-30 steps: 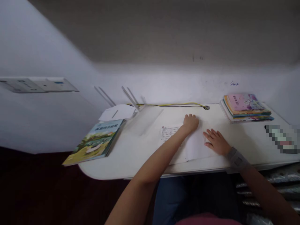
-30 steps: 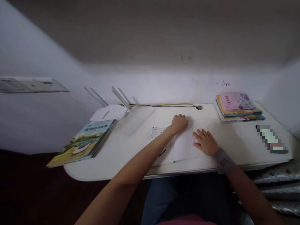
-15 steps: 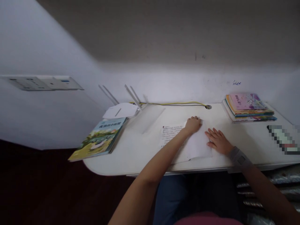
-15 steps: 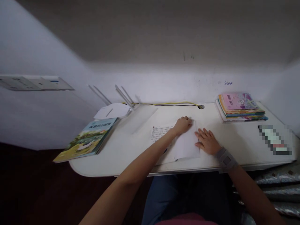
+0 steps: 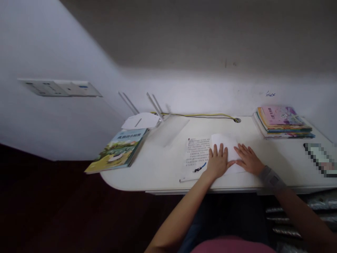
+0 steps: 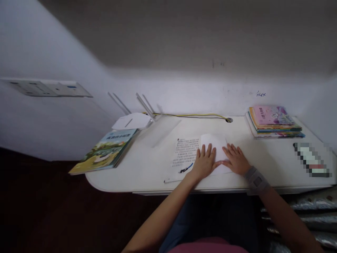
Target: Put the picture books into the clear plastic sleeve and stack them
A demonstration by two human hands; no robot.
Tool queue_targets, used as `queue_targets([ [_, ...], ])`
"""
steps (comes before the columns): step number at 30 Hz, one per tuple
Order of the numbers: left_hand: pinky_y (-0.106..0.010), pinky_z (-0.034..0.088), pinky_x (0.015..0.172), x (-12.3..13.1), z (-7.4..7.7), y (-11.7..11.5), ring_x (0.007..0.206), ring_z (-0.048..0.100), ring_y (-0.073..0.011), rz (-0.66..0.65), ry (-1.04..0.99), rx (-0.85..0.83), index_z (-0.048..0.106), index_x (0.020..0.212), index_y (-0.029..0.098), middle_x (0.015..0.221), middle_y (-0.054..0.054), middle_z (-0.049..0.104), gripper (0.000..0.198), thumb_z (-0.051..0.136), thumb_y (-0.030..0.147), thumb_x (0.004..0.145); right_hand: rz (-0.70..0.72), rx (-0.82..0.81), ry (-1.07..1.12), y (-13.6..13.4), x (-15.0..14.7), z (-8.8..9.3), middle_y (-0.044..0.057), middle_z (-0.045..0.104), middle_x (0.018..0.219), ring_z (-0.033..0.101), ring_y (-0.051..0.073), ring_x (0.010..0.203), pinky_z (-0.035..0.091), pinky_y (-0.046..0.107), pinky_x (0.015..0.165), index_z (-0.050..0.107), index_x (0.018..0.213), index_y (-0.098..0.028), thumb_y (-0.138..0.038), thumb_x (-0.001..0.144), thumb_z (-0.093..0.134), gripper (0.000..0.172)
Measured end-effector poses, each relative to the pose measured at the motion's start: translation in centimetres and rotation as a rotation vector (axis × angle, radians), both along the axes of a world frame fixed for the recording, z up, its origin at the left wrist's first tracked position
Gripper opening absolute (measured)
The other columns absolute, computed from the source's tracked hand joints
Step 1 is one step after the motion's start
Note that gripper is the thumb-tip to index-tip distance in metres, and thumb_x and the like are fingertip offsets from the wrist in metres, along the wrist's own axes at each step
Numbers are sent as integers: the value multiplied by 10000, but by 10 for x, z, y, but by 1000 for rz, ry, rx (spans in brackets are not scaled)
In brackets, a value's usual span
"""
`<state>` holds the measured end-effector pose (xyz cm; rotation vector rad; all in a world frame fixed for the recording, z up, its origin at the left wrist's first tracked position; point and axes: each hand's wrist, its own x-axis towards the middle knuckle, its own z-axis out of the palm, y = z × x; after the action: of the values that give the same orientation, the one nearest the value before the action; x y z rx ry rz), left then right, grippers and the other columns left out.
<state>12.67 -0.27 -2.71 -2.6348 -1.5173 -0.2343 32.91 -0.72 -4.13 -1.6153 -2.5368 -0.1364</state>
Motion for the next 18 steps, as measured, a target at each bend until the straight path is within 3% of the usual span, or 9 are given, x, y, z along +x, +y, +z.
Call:
queue_targets([
  [5,-630,176,1049,11,0,6,1371,214,-345,-47,49,-60,348,1393,96,1464,-212,290,630,279,505,919,13,14,-66,-3,-3,3,184,311,1464,279,338,1346,257,554,1036,379,1394,-194,-578,897,326,631],
  [10,-570,241,1059,2,7,7,1375,223,-311,-39,-82,-92,326,1398,102,1475,-195,279,560,347,393,920,19,39,-6,-2,-31,41,167,312,1469,286,334,1345,274,569,1022,388,1389,-193,-564,911,292,613],
  [14,-513,262,1076,-51,13,16,1379,208,-309,220,-492,-91,333,1376,52,1469,-232,264,543,415,256,880,95,83,103,-13,-57,66,135,384,1439,334,278,1328,288,493,1051,362,1402,-187,-502,931,309,569],
  [18,-448,300,1081,-119,18,17,1345,316,-259,490,-1101,-287,396,1338,130,1429,-166,385,505,469,252,854,239,67,94,-33,-85,56,133,431,1407,373,278,1302,327,447,1044,463,1330,-169,-493,905,406,537],
])
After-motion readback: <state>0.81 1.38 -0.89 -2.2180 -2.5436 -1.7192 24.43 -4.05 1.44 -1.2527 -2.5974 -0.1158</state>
